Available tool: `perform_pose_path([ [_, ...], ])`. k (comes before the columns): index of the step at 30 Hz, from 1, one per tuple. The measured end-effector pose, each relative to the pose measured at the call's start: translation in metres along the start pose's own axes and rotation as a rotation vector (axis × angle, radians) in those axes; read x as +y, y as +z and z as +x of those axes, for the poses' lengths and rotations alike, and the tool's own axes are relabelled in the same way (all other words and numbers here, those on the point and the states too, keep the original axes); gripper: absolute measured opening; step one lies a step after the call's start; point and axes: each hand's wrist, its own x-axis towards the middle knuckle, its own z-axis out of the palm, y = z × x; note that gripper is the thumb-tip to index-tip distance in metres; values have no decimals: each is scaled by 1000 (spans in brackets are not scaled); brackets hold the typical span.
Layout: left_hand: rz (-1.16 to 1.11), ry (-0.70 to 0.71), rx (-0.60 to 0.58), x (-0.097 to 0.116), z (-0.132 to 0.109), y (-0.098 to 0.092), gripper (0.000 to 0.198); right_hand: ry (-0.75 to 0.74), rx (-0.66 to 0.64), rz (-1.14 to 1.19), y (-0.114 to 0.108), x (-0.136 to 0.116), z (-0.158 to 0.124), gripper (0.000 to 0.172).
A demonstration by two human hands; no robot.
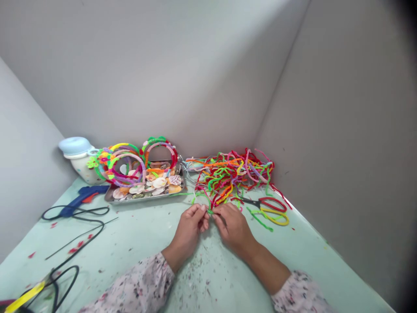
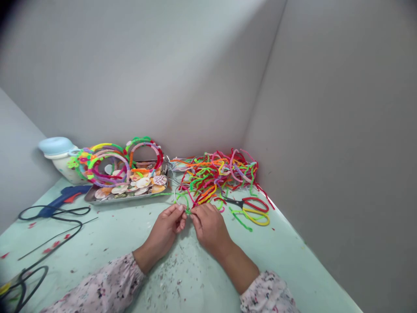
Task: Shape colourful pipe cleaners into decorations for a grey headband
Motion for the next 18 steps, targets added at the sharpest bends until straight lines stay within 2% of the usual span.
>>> perform_pose_path([
  [14, -6, -43, -31, 4, -1, 1, 25, 47, 29, 109, -4, 0, 0, 8],
  [18, 13, -15, -22, 3, -1, 2, 26, 53, 44, 109, -4, 0, 0, 9],
])
